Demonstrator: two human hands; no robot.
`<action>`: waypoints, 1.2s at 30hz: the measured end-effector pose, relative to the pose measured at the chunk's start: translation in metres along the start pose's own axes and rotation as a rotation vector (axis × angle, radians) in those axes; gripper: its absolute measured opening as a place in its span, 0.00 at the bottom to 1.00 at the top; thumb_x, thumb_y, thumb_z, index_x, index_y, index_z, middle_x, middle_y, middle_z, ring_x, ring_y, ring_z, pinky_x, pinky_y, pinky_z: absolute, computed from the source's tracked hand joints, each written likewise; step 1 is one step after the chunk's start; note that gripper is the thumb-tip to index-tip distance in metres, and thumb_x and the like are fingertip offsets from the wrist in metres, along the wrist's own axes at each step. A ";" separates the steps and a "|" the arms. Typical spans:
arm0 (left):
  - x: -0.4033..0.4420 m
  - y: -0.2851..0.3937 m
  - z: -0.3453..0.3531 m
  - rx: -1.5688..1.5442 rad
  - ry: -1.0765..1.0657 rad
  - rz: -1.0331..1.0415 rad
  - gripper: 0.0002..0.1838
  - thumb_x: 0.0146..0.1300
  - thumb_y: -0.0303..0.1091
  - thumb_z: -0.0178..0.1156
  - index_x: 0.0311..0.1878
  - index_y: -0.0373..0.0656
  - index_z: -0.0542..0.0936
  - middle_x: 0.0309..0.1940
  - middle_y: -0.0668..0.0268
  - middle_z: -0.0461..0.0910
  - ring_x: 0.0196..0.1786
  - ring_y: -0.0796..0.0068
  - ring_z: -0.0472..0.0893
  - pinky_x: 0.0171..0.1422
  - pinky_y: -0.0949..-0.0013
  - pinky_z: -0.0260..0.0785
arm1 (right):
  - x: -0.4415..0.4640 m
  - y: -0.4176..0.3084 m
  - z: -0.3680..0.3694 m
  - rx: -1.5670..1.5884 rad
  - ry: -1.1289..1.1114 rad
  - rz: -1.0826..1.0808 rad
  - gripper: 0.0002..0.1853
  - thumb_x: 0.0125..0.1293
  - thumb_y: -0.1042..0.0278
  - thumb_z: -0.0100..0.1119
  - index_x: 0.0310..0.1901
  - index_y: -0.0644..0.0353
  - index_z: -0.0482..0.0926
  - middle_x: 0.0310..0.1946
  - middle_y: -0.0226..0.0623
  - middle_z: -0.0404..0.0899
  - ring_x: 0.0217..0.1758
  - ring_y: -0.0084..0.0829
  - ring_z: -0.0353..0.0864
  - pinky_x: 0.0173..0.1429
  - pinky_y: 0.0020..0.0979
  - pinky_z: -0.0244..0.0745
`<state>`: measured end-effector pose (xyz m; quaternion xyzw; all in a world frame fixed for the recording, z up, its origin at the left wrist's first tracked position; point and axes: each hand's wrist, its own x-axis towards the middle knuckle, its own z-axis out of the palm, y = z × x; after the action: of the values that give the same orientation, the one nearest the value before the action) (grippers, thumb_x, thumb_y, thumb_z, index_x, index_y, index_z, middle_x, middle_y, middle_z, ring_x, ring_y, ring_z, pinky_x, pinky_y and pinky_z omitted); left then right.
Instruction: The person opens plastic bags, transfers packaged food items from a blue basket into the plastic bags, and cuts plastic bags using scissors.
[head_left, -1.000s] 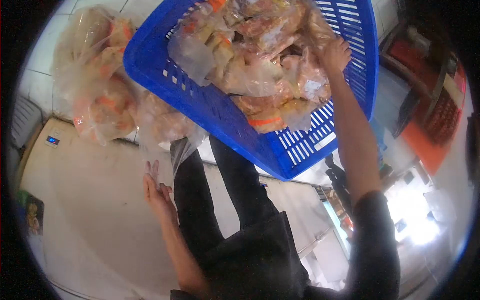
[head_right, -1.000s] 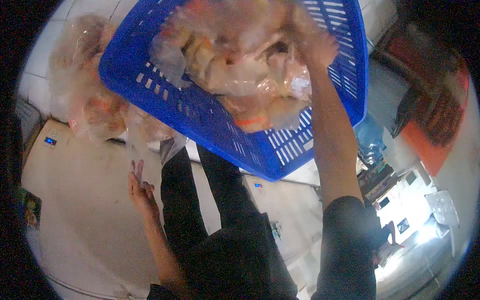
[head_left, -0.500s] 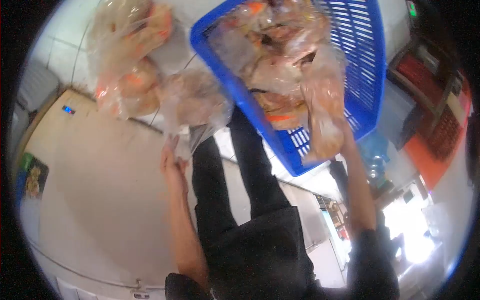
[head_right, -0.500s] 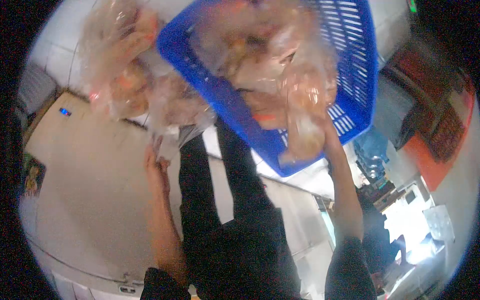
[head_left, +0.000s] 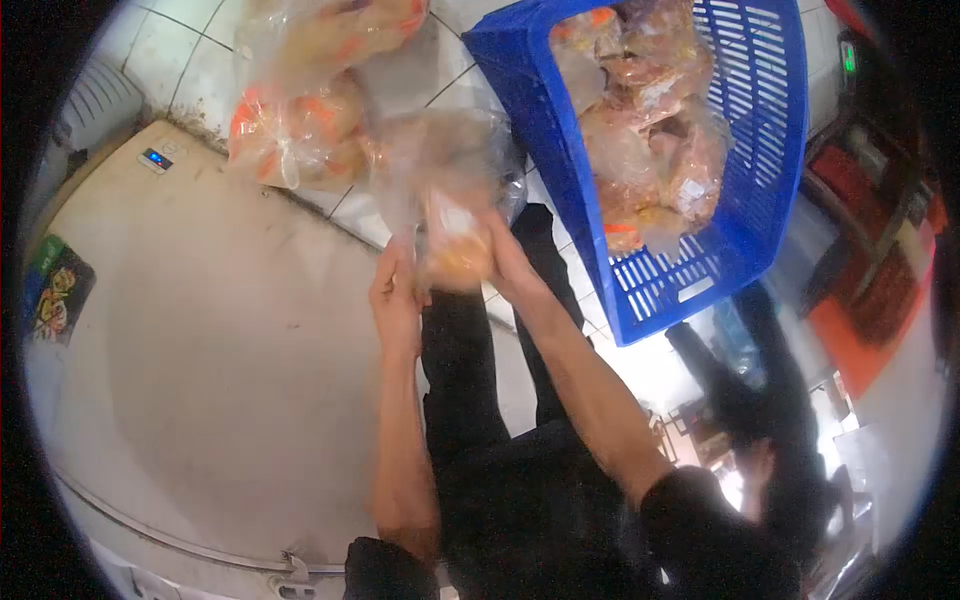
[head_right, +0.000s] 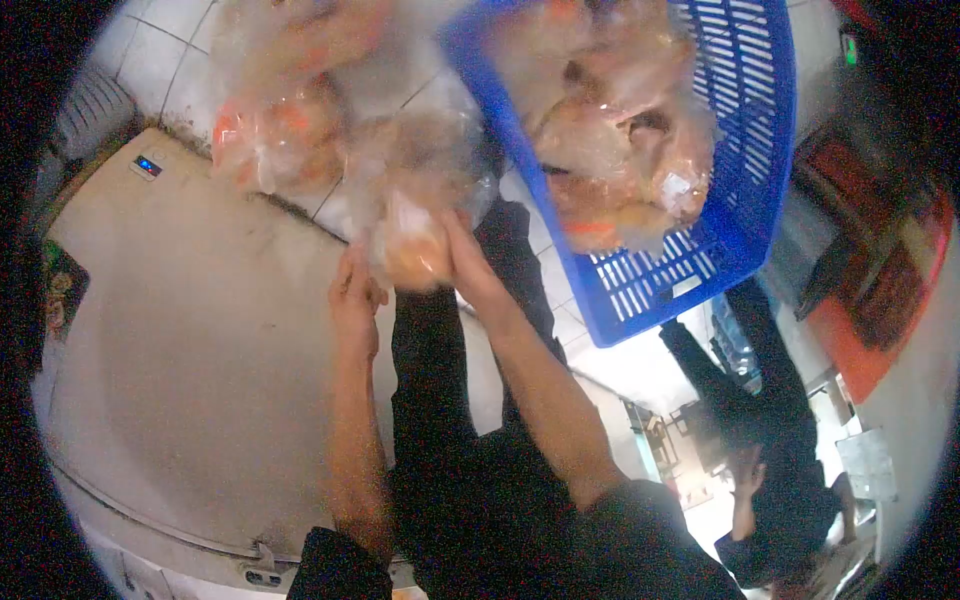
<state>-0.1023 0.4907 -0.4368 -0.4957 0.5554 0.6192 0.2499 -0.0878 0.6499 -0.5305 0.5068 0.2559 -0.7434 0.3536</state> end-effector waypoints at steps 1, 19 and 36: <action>0.000 0.000 -0.001 0.016 0.007 0.016 0.22 0.76 0.45 0.53 0.64 0.41 0.77 0.33 0.75 0.72 0.23 0.88 0.62 0.28 0.78 0.58 | 0.007 -0.005 0.036 0.036 0.090 -0.121 0.36 0.70 0.54 0.57 0.74 0.56 0.54 0.64 0.44 0.68 0.67 0.41 0.72 0.69 0.38 0.68; 0.002 -0.006 -0.003 -0.155 -0.082 -0.014 0.23 0.76 0.44 0.53 0.66 0.41 0.75 0.37 0.70 0.79 0.31 0.86 0.69 0.36 0.79 0.63 | 0.050 -0.049 -0.059 -1.661 0.638 -0.397 0.20 0.67 0.54 0.50 0.43 0.64 0.81 0.46 0.59 0.81 0.52 0.59 0.80 0.57 0.50 0.73; 0.060 0.191 0.010 0.389 0.105 0.674 0.25 0.59 0.50 0.63 0.36 0.31 0.82 0.29 0.44 0.82 0.40 0.46 0.82 0.49 0.51 0.70 | -0.012 -0.066 0.180 -1.141 0.229 -0.668 0.17 0.71 0.60 0.49 0.44 0.69 0.77 0.42 0.63 0.79 0.50 0.59 0.79 0.55 0.47 0.71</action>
<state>-0.2924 0.4362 -0.4073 -0.2599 0.8062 0.5232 0.0930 -0.2398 0.5608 -0.4534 0.2097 0.7878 -0.5027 0.2877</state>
